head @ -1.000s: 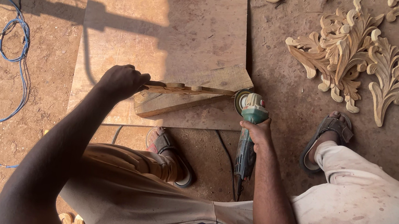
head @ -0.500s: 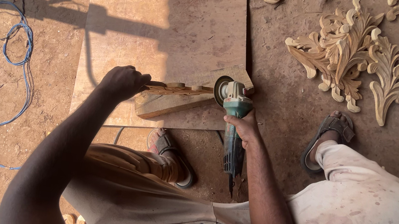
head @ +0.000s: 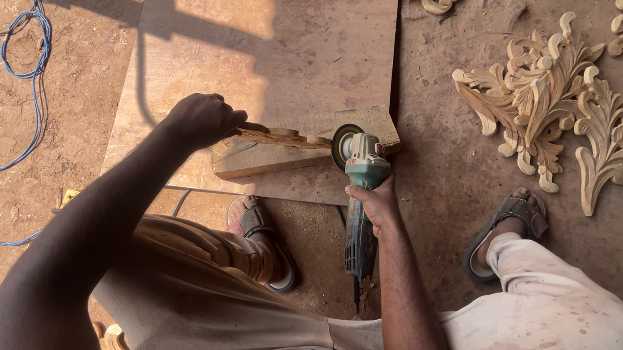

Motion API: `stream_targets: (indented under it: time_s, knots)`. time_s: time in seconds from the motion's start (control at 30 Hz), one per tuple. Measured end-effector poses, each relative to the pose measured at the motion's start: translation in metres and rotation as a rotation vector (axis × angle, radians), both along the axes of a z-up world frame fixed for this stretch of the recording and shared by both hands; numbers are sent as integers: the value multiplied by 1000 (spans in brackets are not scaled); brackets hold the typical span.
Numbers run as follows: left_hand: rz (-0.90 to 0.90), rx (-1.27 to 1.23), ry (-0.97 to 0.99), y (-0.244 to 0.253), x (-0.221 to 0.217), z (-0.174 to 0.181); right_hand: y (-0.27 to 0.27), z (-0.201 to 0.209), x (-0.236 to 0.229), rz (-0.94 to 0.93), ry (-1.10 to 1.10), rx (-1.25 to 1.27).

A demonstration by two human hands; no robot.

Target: The person uses an angle grinder to smooth and shape a carved wooden piece. They hold the piece with one hand and guide the grinder along its edges, then place the finished piece aside and pick up another to continue the process.

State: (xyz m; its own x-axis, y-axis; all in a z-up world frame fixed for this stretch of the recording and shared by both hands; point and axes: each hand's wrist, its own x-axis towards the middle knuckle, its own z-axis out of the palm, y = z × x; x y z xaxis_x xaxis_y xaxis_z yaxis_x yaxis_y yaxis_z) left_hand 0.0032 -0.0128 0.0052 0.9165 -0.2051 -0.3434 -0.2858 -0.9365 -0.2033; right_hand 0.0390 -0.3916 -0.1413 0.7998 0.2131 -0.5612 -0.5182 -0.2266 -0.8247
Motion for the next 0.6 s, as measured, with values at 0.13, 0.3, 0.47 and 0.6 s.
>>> stream_targets:
  time_s: [0.13,0.3,0.47,0.6]
  knots:
    - [-22,-19,-13,-1,-1,0,-11,2,0,-4,-21,-73]
    - [-44,-53,4,2,-1,0,-22,3,2,-43,22,-155]
    - [-60,-67,-18,7,-1,-4,-37,-15,6,-74,4,-178]
    - [-38,-90,-27,15,-2,-11,-47,-35,10,-126,43,-171]
